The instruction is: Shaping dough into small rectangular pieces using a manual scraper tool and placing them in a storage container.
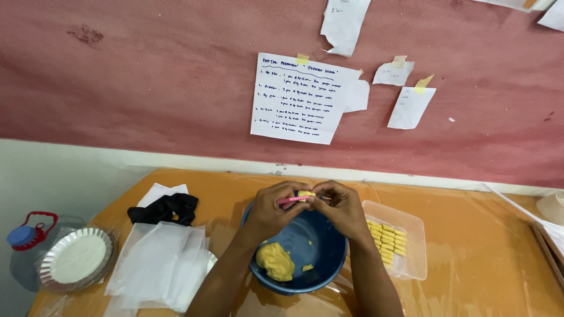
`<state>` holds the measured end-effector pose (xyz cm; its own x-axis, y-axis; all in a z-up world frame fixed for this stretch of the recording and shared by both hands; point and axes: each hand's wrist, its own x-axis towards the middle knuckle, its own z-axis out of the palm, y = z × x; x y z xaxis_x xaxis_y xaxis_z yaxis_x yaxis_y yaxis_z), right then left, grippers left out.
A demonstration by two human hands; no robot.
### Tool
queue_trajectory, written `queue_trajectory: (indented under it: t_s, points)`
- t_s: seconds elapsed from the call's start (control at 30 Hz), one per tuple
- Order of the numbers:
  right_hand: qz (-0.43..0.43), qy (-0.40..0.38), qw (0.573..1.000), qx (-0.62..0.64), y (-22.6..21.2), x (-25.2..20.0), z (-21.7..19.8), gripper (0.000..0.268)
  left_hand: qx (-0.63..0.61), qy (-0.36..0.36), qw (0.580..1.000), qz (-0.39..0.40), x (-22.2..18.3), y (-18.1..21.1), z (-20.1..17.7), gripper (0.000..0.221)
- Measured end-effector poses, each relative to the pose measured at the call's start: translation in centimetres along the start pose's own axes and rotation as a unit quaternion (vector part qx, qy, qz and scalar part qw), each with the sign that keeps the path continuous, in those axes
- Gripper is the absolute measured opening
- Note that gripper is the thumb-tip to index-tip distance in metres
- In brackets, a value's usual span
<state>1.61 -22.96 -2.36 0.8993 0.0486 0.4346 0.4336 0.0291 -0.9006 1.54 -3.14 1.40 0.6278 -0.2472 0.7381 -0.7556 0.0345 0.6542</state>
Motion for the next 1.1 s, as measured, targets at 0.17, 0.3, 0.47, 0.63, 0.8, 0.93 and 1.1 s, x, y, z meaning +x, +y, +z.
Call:
queue_trajectory:
  t_s: [0.17,0.3,0.47,0.63,0.8,0.93,1.1]
  points:
    - [0.003,-0.018,1.000,0.000,1.3,-0.1,-1.2,0.013,0.009,-0.013,1.000,0.015,-0.5,-0.7,-0.3,0.044]
    - [0.016,-0.033,0.999,0.012,0.7,-0.2,-1.2,0.010,-0.004,-0.021,1.000,0.023,-0.6,-1.0,-0.3,0.045]
    - [-0.001,-0.043,0.998,0.038,0.1,-0.4,-1.0,0.010,-0.028,-0.014,0.999,0.013,0.0,0.4,-0.4,0.048]
    - [-0.024,-0.016,0.998,0.059,0.5,0.0,-2.0,0.014,-0.081,0.018,0.996,-0.019,-0.2,-0.4,-1.2,0.045]
    - [-0.027,-0.040,0.998,-0.028,-2.0,0.1,-3.1,0.015,-0.068,0.077,0.986,-0.130,-1.3,-1.7,-2.8,0.017]
    - [-0.026,-0.094,0.989,-0.108,-4.5,0.1,-2.4,0.019,-0.056,0.089,0.983,-0.151,-0.6,-1.7,-2.6,0.022]
    - [-0.068,-0.082,0.978,-0.180,-5.0,0.4,-2.0,0.018,-0.105,0.106,0.969,-0.196,-0.1,-1.3,-2.8,0.032]
